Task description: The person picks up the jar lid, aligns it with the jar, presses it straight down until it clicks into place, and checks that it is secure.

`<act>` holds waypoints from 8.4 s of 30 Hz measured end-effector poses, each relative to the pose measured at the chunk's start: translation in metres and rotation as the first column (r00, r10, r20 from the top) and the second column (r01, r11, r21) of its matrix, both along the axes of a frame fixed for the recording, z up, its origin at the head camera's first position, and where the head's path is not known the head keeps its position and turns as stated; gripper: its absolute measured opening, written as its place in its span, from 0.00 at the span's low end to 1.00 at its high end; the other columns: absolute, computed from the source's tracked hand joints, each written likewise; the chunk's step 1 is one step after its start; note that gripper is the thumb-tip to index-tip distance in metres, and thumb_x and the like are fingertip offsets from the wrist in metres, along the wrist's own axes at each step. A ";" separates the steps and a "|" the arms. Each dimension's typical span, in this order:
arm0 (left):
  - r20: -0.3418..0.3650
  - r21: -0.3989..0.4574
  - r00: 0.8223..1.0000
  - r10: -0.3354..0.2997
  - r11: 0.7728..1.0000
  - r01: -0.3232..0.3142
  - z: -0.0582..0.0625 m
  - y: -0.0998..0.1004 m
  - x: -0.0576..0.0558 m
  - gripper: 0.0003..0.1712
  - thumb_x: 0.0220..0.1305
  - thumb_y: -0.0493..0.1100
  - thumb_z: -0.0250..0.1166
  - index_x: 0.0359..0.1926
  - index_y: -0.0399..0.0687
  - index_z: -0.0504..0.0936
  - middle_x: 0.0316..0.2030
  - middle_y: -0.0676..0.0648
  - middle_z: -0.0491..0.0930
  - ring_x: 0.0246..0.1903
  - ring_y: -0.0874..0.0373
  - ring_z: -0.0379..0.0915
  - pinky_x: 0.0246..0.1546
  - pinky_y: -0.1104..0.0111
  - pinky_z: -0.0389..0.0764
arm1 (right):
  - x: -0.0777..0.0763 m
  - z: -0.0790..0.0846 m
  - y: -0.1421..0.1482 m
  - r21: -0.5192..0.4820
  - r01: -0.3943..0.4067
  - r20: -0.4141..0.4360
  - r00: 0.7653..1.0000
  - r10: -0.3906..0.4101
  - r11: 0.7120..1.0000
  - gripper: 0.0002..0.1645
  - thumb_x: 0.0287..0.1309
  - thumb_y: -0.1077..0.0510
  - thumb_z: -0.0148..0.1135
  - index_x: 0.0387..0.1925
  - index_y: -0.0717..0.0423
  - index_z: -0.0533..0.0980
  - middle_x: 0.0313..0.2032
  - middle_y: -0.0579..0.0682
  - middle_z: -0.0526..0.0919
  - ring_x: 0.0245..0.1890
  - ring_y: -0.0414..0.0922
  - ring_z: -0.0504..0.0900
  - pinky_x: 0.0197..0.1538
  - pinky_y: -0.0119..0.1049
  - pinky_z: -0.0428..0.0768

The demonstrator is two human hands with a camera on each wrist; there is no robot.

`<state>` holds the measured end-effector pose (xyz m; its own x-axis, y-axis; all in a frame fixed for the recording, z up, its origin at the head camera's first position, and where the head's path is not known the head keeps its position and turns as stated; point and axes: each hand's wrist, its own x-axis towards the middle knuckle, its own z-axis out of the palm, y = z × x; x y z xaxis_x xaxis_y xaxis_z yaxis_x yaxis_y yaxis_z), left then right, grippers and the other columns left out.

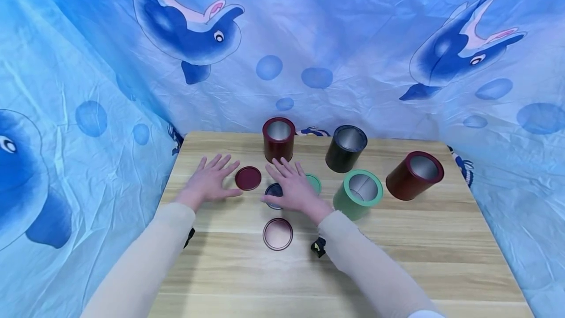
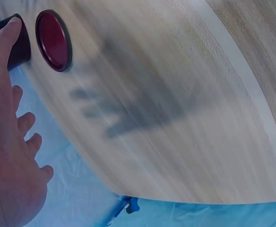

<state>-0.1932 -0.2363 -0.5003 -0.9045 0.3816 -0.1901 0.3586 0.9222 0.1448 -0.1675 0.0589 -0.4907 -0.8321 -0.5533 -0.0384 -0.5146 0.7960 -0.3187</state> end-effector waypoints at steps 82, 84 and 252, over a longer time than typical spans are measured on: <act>-0.062 0.084 0.995 -0.074 0.993 0.079 -0.057 -0.011 -0.002 0.49 0.65 0.70 0.71 0.79 0.52 0.72 0.81 0.37 0.60 0.82 0.37 0.48 0.80 0.36 0.48 | -0.032 -0.082 -0.050 0.082 0.032 0.066 0.997 -0.038 0.996 0.53 0.68 0.22 0.58 0.84 0.42 0.61 0.85 0.50 0.53 0.86 0.49 0.42 0.86 0.51 0.38; -0.069 0.089 0.995 -0.077 0.993 0.083 -0.058 -0.011 -0.001 0.49 0.65 0.70 0.71 0.78 0.52 0.73 0.81 0.37 0.60 0.83 0.37 0.48 0.81 0.37 0.48 | -0.033 -0.083 -0.050 0.070 0.035 0.069 0.997 -0.040 0.997 0.53 0.68 0.23 0.60 0.84 0.42 0.61 0.85 0.50 0.54 0.86 0.50 0.42 0.86 0.51 0.38; -0.210 0.275 0.973 -0.094 0.950 0.151 0.080 0.075 -0.136 0.50 0.54 0.71 0.79 0.72 0.52 0.81 0.77 0.41 0.69 0.82 0.40 0.52 0.82 0.43 0.48 | -0.157 0.074 0.045 -0.158 0.111 0.086 0.991 -0.098 0.981 0.50 0.60 0.35 0.78 0.78 0.45 0.71 0.86 0.52 0.47 0.86 0.55 0.33 0.81 0.69 0.31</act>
